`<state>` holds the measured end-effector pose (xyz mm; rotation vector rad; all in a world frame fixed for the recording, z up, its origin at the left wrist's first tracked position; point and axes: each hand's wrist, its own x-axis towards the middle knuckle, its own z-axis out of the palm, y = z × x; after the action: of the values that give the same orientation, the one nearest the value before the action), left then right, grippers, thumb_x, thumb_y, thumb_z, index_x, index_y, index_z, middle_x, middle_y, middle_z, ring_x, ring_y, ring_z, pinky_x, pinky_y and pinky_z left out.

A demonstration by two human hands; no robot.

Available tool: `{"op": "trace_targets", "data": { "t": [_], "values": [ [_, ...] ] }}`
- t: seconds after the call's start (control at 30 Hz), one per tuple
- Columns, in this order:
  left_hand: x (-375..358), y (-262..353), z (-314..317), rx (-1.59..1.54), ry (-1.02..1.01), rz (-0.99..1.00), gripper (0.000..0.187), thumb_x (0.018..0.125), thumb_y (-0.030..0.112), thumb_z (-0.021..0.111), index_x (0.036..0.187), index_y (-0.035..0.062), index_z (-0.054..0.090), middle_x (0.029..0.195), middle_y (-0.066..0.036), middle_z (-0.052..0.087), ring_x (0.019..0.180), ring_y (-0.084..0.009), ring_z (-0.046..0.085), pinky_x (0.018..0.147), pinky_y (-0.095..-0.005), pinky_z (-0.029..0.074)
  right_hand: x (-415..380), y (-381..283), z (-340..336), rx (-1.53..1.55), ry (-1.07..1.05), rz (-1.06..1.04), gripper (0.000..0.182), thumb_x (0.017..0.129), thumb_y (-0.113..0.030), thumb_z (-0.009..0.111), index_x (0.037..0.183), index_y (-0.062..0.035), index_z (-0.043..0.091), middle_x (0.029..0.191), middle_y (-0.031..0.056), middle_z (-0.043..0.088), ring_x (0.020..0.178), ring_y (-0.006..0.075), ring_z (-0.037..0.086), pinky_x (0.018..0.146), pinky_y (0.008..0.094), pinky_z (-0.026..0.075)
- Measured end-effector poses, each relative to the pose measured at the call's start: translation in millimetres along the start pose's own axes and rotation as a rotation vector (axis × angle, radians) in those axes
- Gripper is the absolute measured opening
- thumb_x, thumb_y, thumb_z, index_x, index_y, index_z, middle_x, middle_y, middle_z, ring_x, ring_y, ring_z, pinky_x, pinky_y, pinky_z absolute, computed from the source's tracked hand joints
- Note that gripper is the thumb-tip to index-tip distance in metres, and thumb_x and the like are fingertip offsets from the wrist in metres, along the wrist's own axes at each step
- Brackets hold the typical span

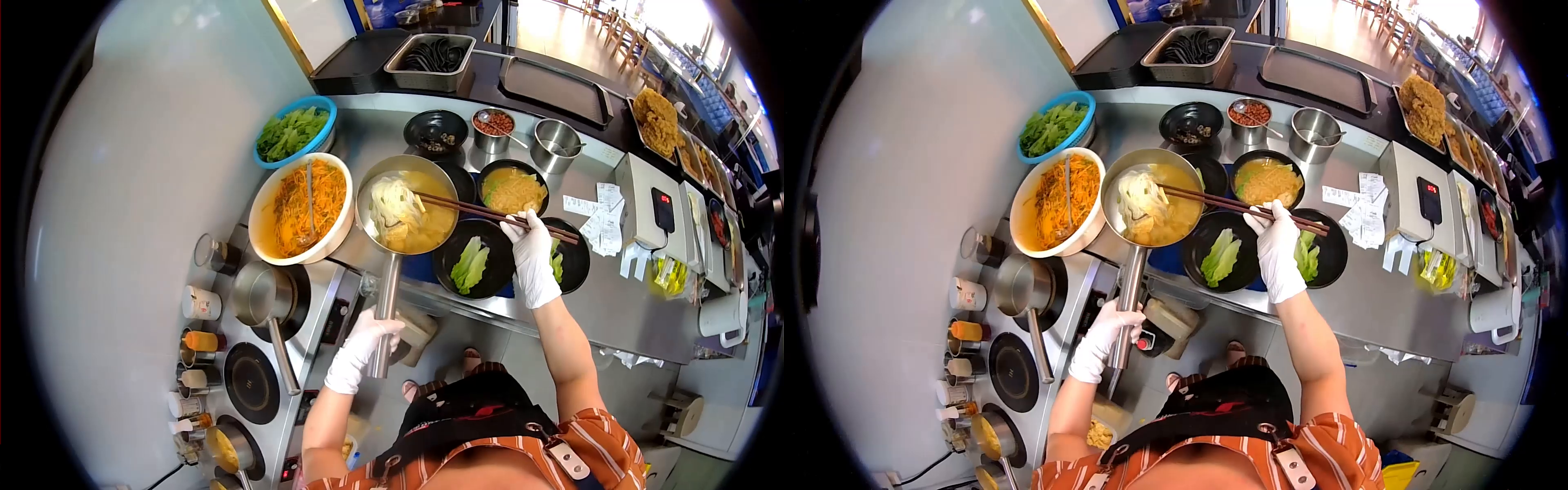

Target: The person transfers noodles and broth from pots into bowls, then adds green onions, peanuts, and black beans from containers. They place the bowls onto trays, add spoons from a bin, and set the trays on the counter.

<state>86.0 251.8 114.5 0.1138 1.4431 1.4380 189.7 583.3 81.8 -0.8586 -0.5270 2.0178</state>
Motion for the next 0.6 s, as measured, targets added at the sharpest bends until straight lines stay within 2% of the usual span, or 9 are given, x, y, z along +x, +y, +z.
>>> {"op": "trace_targets", "data": {
  "t": [0.07, 0.13, 0.17, 0.33, 0.6],
  "values": [
    [16, 9, 2, 0.040, 0.032, -0.021, 0.020, 0.077, 0.004, 0.066, 0.091, 0.0006, 0.052, 0.061, -0.006, 0.054, 0.049, -0.0147, 0.054, 0.045, -0.0280, 0.046, 20, -3, -1, 0.022, 0.025, 0.045, 0.018, 0.095, -0.016, 0.050, 0.094, 0.0025, 0.052, 0.089, 0.0156, 0.058, 0.082, 0.0314, 0.063, 0.075, 0.0462, 0.058],
    [30, 17, 5, 0.076, 0.076, -0.010, 0.018, 0.077, 0.004, 0.066, 0.089, 0.0008, 0.053, 0.061, -0.006, 0.055, 0.049, -0.0146, 0.053, 0.045, -0.0277, 0.045, 35, -7, 0, 0.064, 0.090, 0.116, 0.015, 0.095, -0.015, 0.051, 0.095, 0.0001, 0.053, 0.089, 0.0139, 0.057, 0.085, 0.0307, 0.062, 0.081, 0.0462, 0.056],
    [36, 25, 7, 0.052, 0.072, -0.013, 0.018, 0.077, 0.005, 0.066, 0.089, 0.0005, 0.053, 0.062, -0.007, 0.056, 0.048, -0.0146, 0.053, 0.045, -0.0276, 0.045, 44, -13, 2, 0.077, 0.086, 0.134, 0.016, 0.095, -0.014, 0.051, 0.095, 0.0012, 0.052, 0.091, 0.0159, 0.058, 0.087, 0.0318, 0.062, 0.083, 0.0459, 0.055],
    [58, 45, -1, 0.104, 0.121, 0.028, 0.014, 0.076, 0.003, 0.066, 0.084, -0.0017, 0.054, 0.063, -0.008, 0.057, 0.048, -0.0150, 0.054, 0.045, -0.0293, 0.046, 62, -28, 10, 0.122, 0.061, 0.139, 0.017, 0.095, -0.014, 0.049, 0.094, 0.0026, 0.050, 0.092, 0.0175, 0.056, 0.088, 0.0335, 0.062, 0.080, 0.0472, 0.057],
    [86, 69, -34, 0.233, 0.183, 0.036, 0.022, 0.074, -0.003, 0.066, 0.090, -0.0042, 0.051, 0.065, -0.009, 0.057, 0.047, -0.0152, 0.054, 0.041, -0.0285, 0.046, 71, -40, -11, 0.141, 0.088, 0.101, 0.016, 0.094, -0.014, 0.052, 0.095, 0.0024, 0.051, 0.094, 0.0182, 0.057, 0.091, 0.0322, 0.062, 0.084, 0.0434, 0.056]
  ]
}}
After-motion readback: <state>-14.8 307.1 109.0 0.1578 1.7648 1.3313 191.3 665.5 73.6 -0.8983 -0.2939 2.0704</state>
